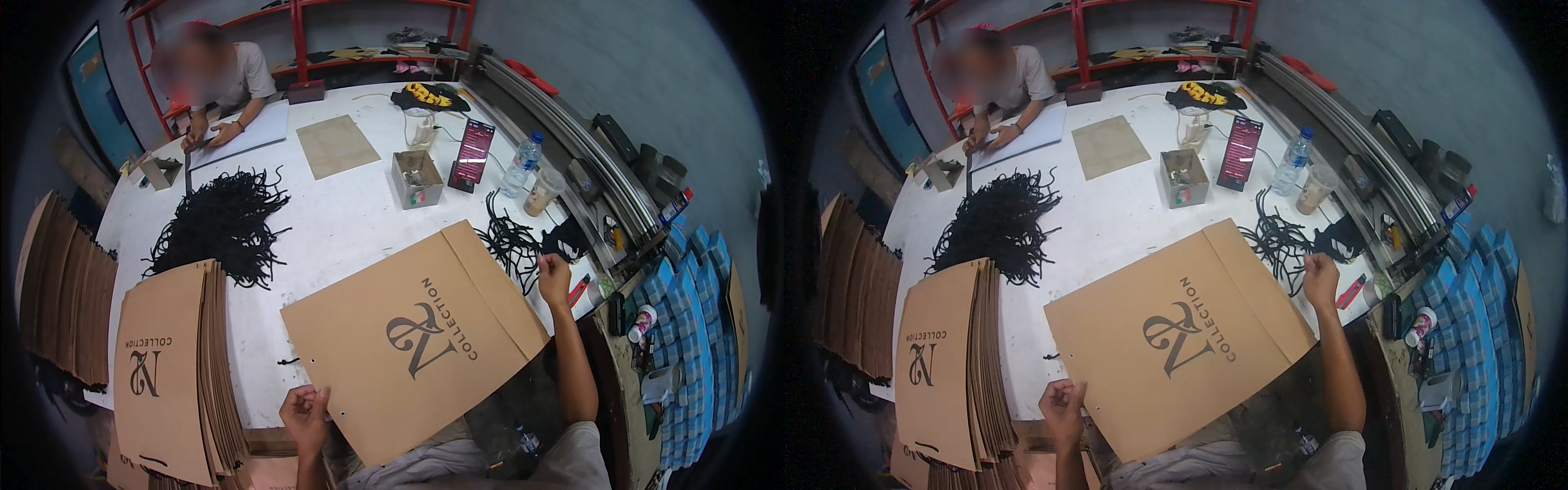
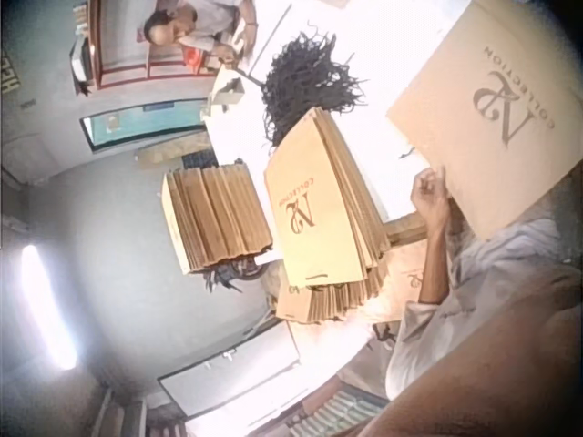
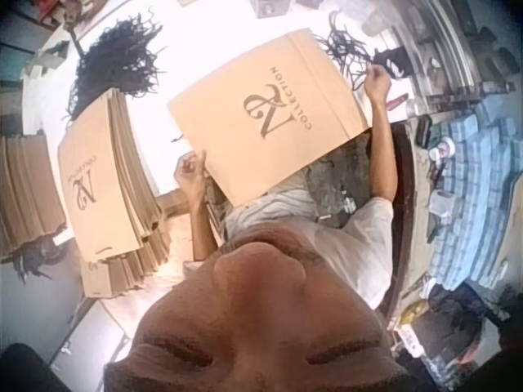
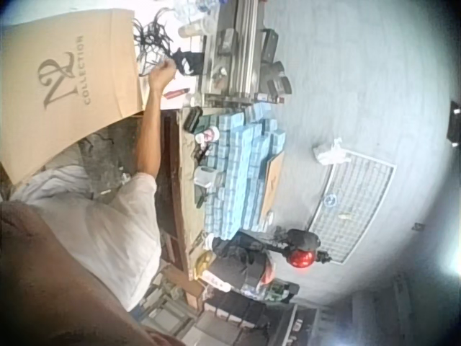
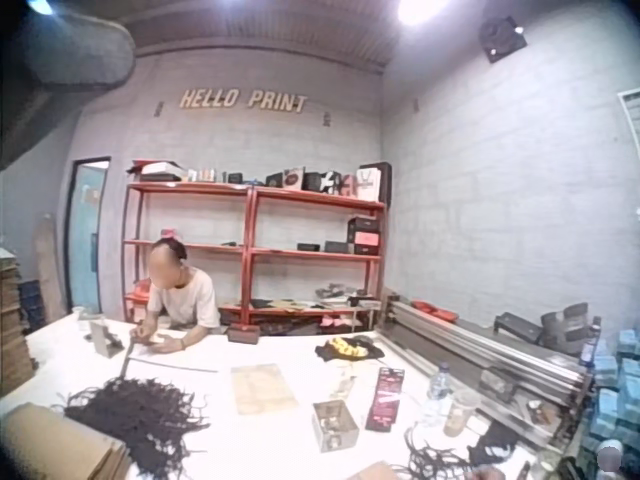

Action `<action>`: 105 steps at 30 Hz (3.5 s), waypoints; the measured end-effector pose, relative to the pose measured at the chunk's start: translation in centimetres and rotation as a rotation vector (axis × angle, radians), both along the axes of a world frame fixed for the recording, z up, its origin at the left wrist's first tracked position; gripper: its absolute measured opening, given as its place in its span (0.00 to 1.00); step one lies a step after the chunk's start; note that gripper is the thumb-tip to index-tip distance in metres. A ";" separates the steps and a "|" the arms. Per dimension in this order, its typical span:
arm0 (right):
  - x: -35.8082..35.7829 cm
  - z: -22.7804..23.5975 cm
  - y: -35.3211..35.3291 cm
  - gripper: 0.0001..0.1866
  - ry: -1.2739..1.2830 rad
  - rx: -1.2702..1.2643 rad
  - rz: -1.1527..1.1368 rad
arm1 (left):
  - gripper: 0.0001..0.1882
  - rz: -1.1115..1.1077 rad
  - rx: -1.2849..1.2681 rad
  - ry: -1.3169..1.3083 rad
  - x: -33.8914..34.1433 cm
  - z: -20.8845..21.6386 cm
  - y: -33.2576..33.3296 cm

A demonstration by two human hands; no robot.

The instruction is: The person threads black cords through pre-punched holes in flat brown paper bags and ties them to form handles. They repeatedly pick up a bag, insert the cord, tie a knot, and place the finished bag aside. Another person is visible in the background performing a similar task.

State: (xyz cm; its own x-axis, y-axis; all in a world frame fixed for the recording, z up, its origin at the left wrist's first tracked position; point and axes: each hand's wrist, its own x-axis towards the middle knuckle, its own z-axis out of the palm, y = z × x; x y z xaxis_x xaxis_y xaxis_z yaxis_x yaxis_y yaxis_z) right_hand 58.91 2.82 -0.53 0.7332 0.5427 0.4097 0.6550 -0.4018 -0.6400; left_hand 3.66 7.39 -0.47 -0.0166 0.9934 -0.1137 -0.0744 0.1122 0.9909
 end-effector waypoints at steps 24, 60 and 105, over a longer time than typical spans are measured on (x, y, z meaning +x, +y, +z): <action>-30.6 3.4 5.5 0.04 1.022 0.080 0.901 | 0.19 -0.239 -0.073 -0.051 4.0 0.8 1.4; -35.1 -0.8 7.8 0.04 0.466 0.091 0.850 | 0.27 -0.279 -0.052 -0.138 4.7 -1.2 3.4; -38.2 -1.3 6.2 0.06 0.408 0.045 1.003 | 0.26 -0.164 0.143 0.344 1.3 0.7 2.1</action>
State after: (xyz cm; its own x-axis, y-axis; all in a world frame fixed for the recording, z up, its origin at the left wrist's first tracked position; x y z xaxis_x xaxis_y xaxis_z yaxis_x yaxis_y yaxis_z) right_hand 20.74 8.99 -1.85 0.0490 0.9616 0.2700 0.4067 0.2277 -0.8847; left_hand 4.91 9.50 0.19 0.1306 0.9914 0.0098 0.2717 -0.0453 0.9613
